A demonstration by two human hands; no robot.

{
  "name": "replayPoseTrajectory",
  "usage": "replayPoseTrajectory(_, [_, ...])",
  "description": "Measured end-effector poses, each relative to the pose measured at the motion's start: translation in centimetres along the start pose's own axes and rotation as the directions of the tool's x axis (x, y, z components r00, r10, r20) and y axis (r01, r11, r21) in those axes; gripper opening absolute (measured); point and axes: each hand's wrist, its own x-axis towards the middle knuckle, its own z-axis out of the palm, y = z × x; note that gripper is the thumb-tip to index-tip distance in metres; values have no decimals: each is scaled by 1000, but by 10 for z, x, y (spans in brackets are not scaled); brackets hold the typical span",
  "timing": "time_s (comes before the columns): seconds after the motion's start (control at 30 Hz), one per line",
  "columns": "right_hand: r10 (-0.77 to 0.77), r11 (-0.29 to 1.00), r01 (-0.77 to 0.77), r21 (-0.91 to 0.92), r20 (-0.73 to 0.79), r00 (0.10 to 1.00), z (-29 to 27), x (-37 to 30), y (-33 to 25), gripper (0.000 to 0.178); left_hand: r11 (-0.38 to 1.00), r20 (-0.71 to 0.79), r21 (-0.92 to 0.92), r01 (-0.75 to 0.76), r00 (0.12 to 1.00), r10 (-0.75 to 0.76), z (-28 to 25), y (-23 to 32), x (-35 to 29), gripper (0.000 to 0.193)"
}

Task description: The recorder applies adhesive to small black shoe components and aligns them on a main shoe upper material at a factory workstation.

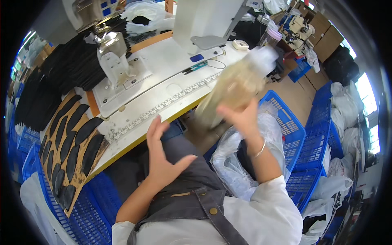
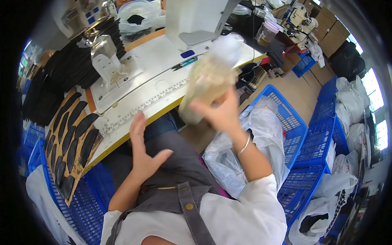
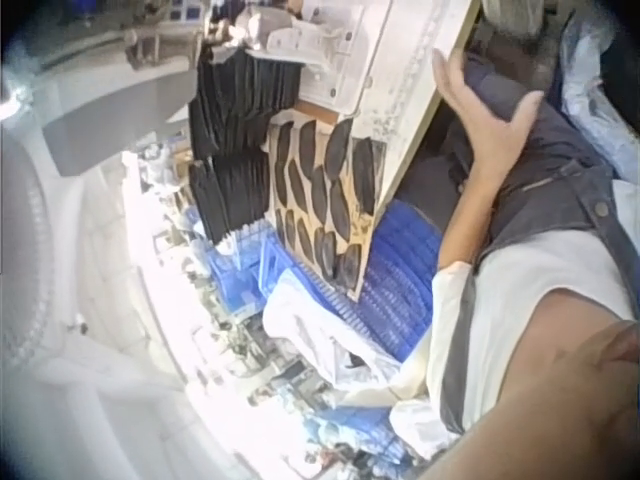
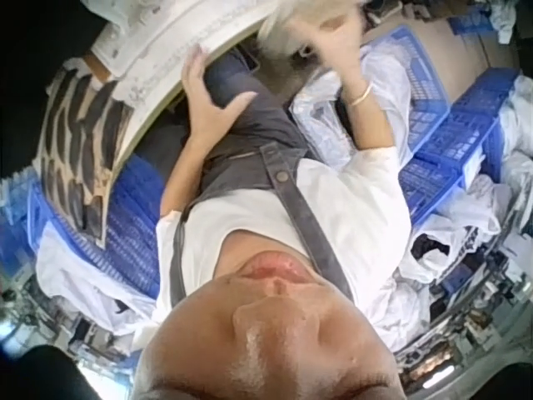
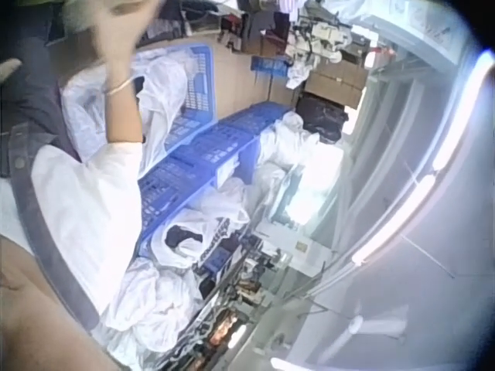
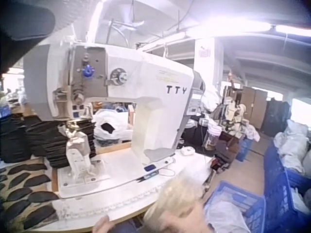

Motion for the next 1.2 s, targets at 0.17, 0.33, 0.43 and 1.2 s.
replayPoseTrajectory(0.17, [-430, 814, 218, -539, -307, 849, -113, 142, 29, 63, 999, -72, -53, 2, 997, -6, 1, -20, -3, 14])
replayPoseTrajectory(0.33, [-390, 781, 107, -615, -347, 853, -137, 217, 80, 65, 894, 8, -328, 306, 947, -321, 3, -24, 0, 9])
replayPoseTrajectory(0.43, [-397, 822, 191, -537, -299, 868, -136, 234, 94, 66, 936, 100, -58, 348, 935, -341, -5, -24, 31, 2])
replayPoseTrajectory(1.2, [137, 626, -35, -779, 66, 988, -54, 179, 85, 13, 808, 347, -254, 531, 830, -436, -4, -69, 167, 9])
